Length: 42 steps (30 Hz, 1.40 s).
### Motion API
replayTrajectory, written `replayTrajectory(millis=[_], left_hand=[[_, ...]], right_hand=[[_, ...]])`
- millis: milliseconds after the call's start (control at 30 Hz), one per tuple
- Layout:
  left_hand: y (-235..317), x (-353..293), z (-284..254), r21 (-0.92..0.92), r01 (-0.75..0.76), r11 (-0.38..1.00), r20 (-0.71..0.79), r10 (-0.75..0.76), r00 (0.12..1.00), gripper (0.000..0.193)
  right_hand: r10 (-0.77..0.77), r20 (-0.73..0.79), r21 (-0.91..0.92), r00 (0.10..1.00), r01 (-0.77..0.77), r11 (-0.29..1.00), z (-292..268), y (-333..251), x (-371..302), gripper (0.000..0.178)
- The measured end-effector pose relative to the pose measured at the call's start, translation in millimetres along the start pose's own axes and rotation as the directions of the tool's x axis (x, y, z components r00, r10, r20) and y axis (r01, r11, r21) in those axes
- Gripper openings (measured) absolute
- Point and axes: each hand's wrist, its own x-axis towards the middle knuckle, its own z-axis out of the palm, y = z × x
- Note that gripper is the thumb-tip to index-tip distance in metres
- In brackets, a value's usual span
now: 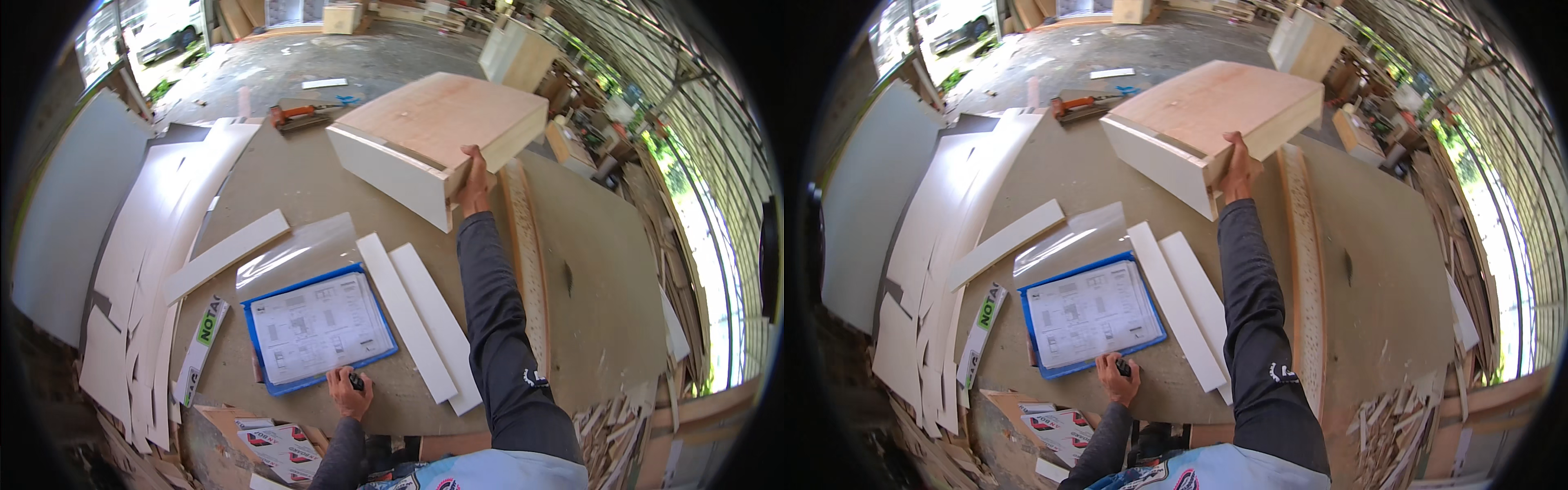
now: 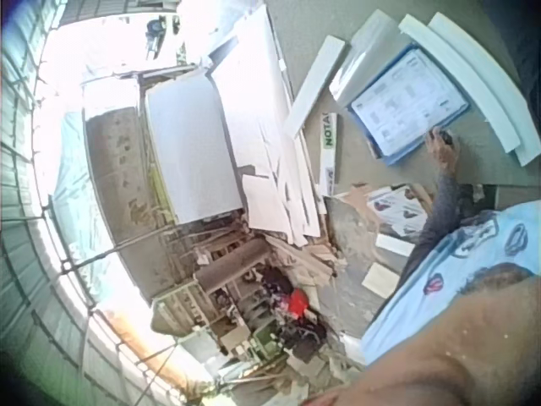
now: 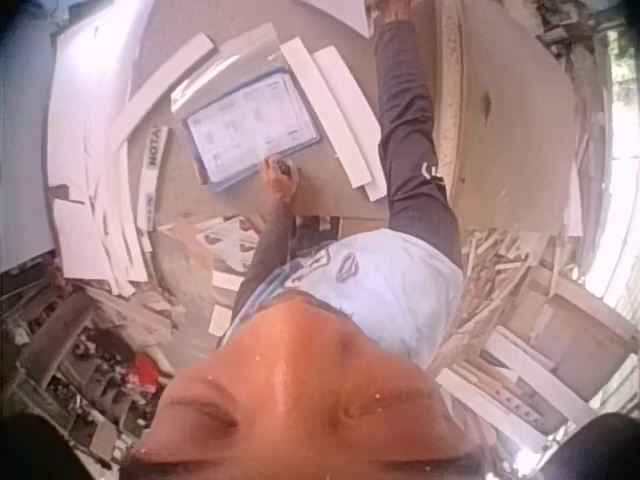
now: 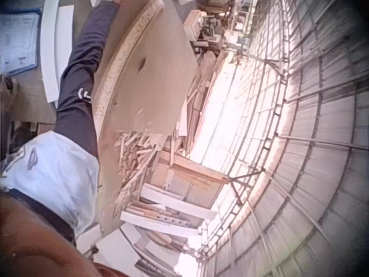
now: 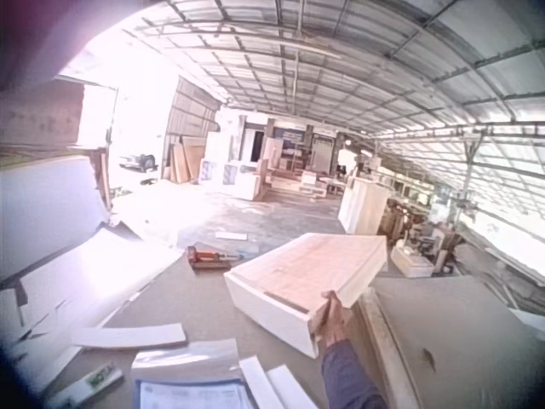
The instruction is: The person assembles a wooden box by using a nail gun to secure the frame, attaching a wooden back panel, and using a tape measure and pencil to mark measurements on additional wooden components.
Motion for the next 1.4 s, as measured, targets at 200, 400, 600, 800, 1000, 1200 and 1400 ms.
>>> replayTrajectory(millis=[200,400,600,800,1000,1200,1400], left_hand=[[-1.8,-0.6,1.0,0.009,-0.008,1.000,-0.043,0.008,0.999,0.026],[-0.6,-4.6,0.6,-0.002,-0.054,0.999,-0.022,0.054,0.998,0.025],[-29.7,-3.1,-12.8,-0.094,0.042,0.995,-0.052,-0.047,0.998,0.024],[23.7,-63.1,-13.3,-0.403,0.150,0.903,-0.127,-0.218,0.968,0.016],[175.5,-203.9,27.7,-0.557,0.373,0.742,0.121,-0.371,0.921,0.015],[439.0,-368.6,101.7,-0.260,0.916,0.305,0.957,0.206,0.203,0.048],[610.3,-468.0,164.7,0.019,0.902,0.431,0.873,0.433,-0.225,0.079]], right_hand=[[-0.287,-0.018,0.030,0.958,0.288,0.957,-69.2,-98.3,-150.8,0.033],[-0.431,-0.010,-0.028,0.902,0.431,0.902,-211.6,-193.8,-287.3,0.044],[-0.684,-0.245,-0.228,0.687,0.645,0.730,-344.4,-253.7,-468.6,0.042],[-0.820,-0.398,-0.537,0.411,0.621,0.571,-467.9,-285.6,-641.0,0.072],[-0.861,-0.453,-0.732,0.231,0.454,0.508,-610.3,-315.5,-785.4,0.076],[-0.773,-0.622,-0.717,0.124,0.306,0.626,-704.0,-337.7,-879.5,0.072],[-0.670,-0.736,-0.626,0.096,0.280,0.728,-760.8,-314.7,-932.6,0.067]])
